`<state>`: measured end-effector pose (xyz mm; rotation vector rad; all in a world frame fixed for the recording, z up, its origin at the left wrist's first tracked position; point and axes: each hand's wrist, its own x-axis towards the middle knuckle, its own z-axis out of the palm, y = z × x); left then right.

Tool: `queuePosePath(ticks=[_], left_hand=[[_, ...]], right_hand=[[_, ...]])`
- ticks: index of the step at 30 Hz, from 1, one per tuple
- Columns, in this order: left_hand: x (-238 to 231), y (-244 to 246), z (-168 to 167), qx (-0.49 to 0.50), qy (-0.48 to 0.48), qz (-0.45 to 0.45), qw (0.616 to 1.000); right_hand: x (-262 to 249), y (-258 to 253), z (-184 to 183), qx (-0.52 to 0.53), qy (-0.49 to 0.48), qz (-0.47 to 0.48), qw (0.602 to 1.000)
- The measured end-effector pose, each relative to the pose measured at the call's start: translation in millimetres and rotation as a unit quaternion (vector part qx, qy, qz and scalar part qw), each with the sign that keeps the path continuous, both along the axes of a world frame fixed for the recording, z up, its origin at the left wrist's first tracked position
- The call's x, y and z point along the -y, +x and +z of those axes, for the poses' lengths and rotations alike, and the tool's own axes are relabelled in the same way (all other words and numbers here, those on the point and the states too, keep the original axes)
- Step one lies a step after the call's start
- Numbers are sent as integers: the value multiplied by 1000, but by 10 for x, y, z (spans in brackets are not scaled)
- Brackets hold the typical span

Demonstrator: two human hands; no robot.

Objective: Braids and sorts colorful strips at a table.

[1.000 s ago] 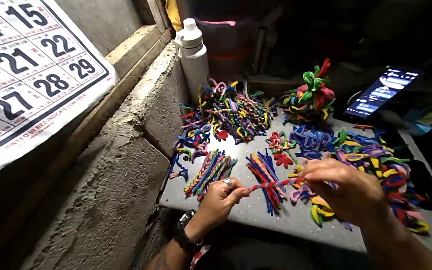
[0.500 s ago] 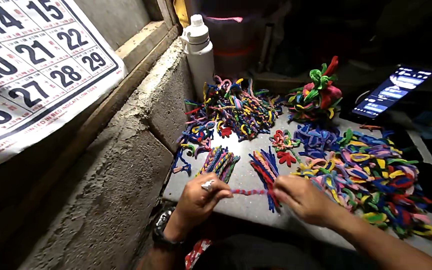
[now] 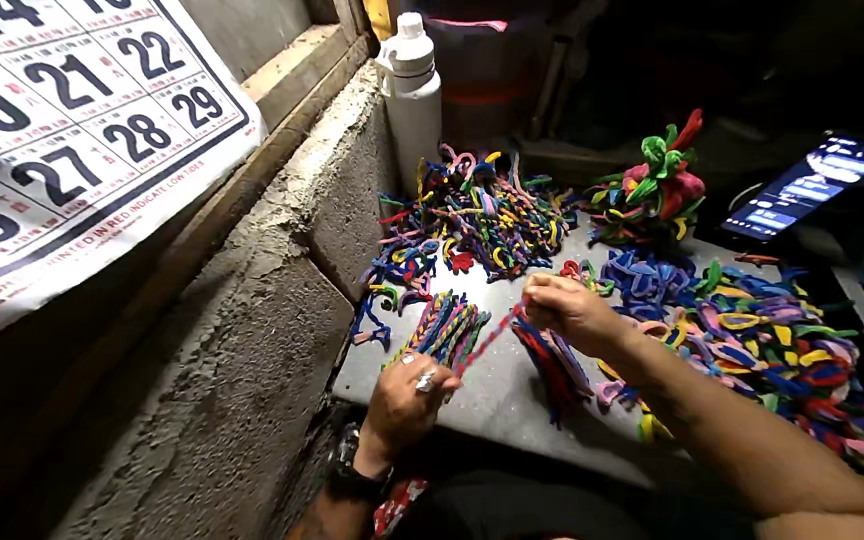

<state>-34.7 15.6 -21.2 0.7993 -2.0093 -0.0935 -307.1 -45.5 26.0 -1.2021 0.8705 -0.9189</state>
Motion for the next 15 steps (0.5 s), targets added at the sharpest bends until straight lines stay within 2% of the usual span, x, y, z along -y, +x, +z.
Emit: queuePosePath(ticks=[3, 5, 8, 11, 13, 15], left_hand=[[59, 151, -35, 49, 48, 133, 989], [81, 215, -135, 60, 83, 177, 979], [63, 235, -249, 51, 101, 210, 971], [34, 241, -324, 63, 108, 222, 967], [24, 266, -350, 78, 117, 224, 964], [14, 303, -366, 91, 129, 222, 962]], right_hand=[[313, 178, -75, -148, -17, 34, 988], [544, 235, -98, -242, -75, 46, 966], [921, 348, -11, -363, -220, -26, 905], [1327, 482, 48, -457, -337, -69, 820], [1530, 575, 60, -515, -365, -55, 773], [1692, 609, 65, -548, -354, -16, 758]])
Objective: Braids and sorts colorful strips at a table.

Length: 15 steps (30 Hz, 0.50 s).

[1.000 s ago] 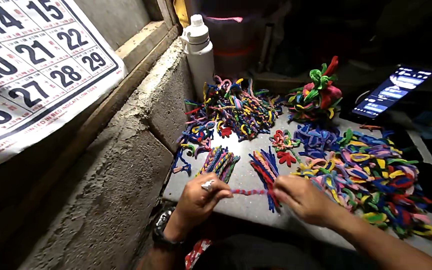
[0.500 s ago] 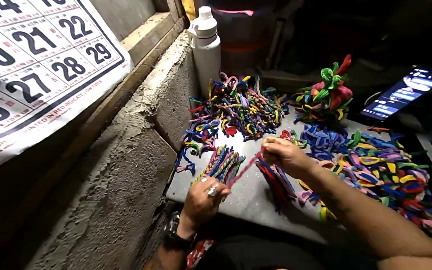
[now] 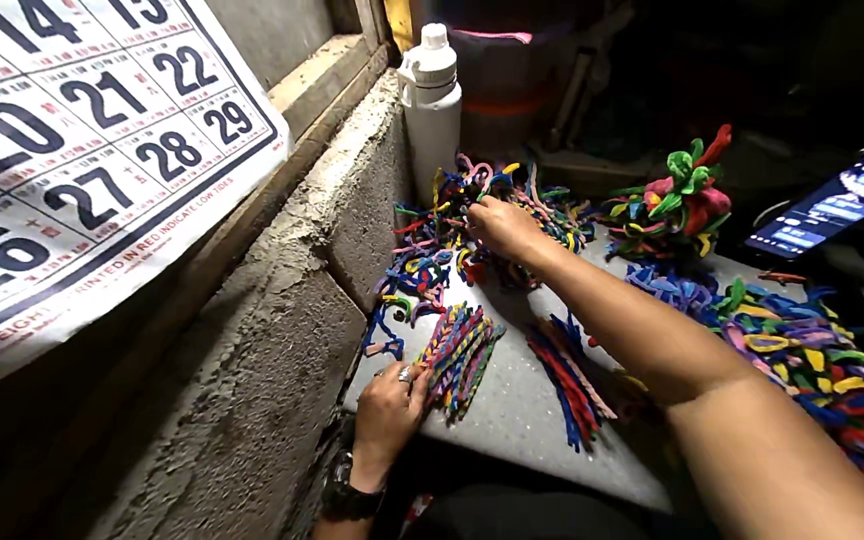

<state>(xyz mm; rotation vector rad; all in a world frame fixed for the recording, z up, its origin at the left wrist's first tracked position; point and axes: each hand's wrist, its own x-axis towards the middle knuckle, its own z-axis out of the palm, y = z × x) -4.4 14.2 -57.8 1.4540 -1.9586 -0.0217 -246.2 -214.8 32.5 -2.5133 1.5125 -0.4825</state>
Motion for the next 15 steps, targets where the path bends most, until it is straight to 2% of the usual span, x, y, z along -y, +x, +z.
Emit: queuePosePath(ticks=[2, 4, 8, 11, 13, 15], left_hand=[[-11, 36, -20, 0, 15, -4, 1000], [-17, 56, -37, -3, 23, -10, 1000], [-9, 64, -11, -36, 43, -33, 998], [43, 8, 97, -97, 17, -55, 994], [83, -88, 216, -157, -2, -87, 984], [131, -224, 373, -201, -12, -128, 971]], right_hand=[[88, -53, 92, 18, 16, 11, 1000], [75, -172, 333, 63, -12, -1, 998], [1, -583, 873, 175, -19, -92, 980], [-148, -950, 1098, 315, -5, -116, 942], [-390, -1084, 1151, 415, 4, -88, 906], [-717, -1111, 1134, 468, 22, -51, 882]])
